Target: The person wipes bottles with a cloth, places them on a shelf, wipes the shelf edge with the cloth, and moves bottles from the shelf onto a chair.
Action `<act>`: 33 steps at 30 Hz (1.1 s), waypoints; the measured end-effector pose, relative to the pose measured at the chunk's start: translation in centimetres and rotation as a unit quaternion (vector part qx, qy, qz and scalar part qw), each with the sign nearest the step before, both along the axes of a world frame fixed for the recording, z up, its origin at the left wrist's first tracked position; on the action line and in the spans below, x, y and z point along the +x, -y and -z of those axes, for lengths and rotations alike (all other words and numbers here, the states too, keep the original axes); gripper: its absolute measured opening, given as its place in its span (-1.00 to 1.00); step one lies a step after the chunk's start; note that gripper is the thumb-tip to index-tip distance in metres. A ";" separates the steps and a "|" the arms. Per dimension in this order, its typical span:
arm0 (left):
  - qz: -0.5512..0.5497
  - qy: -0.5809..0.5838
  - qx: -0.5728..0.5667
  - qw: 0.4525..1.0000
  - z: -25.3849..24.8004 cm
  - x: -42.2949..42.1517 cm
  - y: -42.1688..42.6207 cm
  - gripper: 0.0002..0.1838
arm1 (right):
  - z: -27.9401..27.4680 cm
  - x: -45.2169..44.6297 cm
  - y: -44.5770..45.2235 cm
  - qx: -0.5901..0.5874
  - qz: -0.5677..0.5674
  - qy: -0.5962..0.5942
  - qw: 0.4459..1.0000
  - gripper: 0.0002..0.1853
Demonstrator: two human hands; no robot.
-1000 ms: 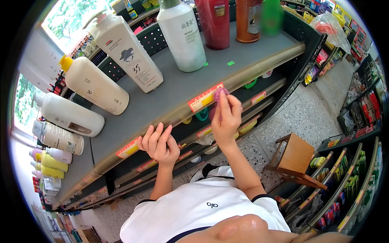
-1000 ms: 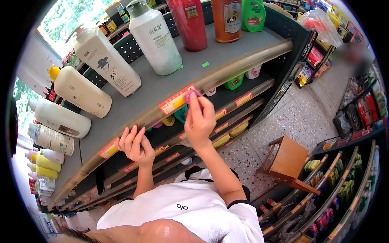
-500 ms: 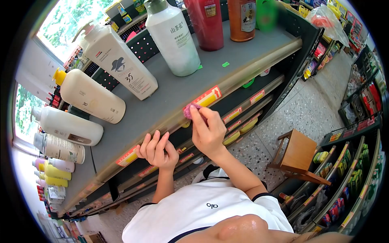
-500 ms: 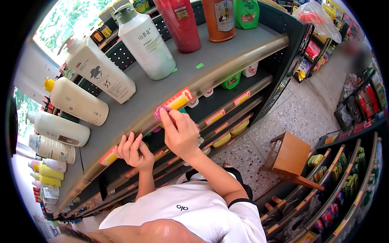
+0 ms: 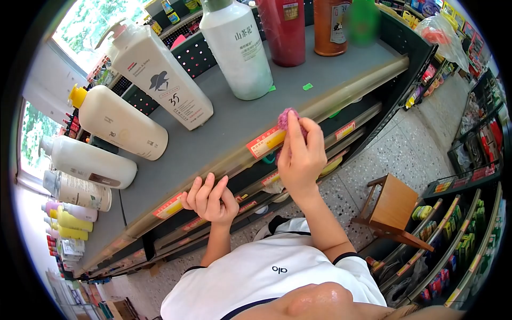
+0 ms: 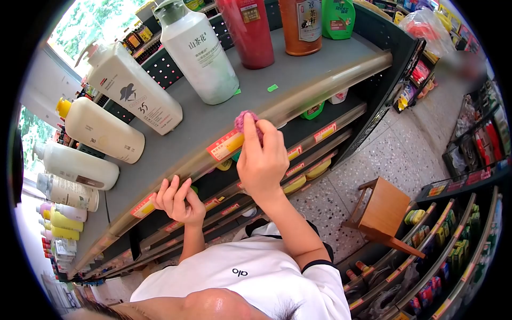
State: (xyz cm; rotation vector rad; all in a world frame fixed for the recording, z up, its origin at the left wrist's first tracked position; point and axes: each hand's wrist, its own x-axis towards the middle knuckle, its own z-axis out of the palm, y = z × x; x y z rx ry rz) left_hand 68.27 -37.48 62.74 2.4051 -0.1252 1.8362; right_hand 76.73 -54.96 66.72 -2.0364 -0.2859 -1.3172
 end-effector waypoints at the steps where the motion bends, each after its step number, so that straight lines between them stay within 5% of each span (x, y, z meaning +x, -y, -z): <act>1: 0.000 0.002 0.001 1.000 0.0 0.1 0.0 -0.71 | -0.1 0.3 0.3 -0.001 0.010 -0.004 1.000 -0.58; 13: 0.003 -0.011 -0.006 1.000 -0.2 -0.3 0.1 -0.73 | -0.2 1.4 1.8 -0.011 0.078 -0.031 0.996 -0.59; 33: -0.014 -0.002 -0.007 1.000 -0.1 0.1 0.3 -0.75 | 1.2 -1.2 -0.2 -0.008 -0.040 0.019 0.999 -0.61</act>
